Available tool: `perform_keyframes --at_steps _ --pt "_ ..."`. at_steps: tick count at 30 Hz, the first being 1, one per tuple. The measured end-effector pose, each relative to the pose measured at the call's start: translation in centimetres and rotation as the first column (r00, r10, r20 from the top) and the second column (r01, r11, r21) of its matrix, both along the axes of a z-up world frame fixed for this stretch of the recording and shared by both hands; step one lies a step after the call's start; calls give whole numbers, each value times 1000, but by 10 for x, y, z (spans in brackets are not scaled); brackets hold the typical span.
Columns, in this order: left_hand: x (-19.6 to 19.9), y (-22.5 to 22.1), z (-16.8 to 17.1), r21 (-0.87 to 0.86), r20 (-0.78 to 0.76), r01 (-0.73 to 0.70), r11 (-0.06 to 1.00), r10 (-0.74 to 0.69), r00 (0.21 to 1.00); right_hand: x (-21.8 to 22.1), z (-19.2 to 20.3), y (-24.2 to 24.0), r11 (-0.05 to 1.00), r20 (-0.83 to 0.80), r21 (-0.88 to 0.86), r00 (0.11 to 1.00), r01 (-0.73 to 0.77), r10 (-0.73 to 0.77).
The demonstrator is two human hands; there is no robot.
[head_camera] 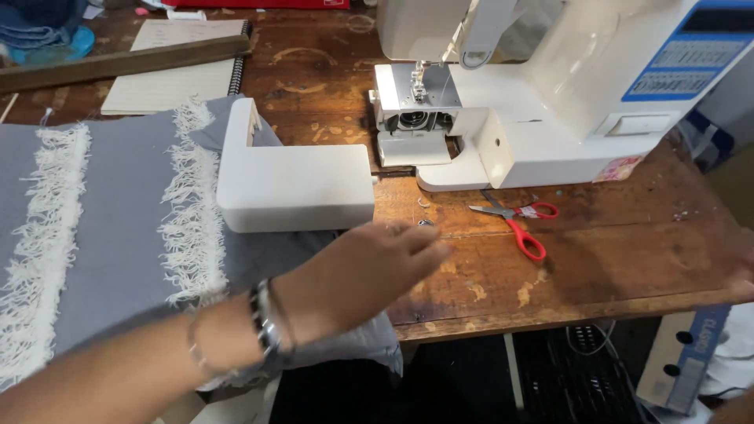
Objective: Threading a sewing machine and preparing the bobbin for sewing
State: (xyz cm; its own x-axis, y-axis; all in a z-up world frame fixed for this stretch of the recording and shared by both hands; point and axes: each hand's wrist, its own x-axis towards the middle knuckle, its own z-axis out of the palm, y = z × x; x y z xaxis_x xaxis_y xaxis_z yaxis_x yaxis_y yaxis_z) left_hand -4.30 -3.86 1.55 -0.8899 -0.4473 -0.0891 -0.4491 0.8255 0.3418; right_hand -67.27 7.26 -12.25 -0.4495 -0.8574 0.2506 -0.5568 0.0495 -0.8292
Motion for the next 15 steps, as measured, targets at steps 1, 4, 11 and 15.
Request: perform_keyframes --at_steps 1,4,11,15 --pt "-4 -16 -31 -481 -273 66 874 -221 936 83 53 6 1000 -32 0 999 -1 1" --pt "-23 -39 -52 -645 -250 -7 765 -202 947 339 224 -26 804 -308 -202 816 -559 490" --pt "-25 -38 -54 -494 -154 116 862 -218 964 374 200 -132 571 -613 -275 598 -774 516" --pt "-20 -27 -45 -497 -336 90 863 -287 897 382 140 -154 624 -530 -360 702 -694 475"
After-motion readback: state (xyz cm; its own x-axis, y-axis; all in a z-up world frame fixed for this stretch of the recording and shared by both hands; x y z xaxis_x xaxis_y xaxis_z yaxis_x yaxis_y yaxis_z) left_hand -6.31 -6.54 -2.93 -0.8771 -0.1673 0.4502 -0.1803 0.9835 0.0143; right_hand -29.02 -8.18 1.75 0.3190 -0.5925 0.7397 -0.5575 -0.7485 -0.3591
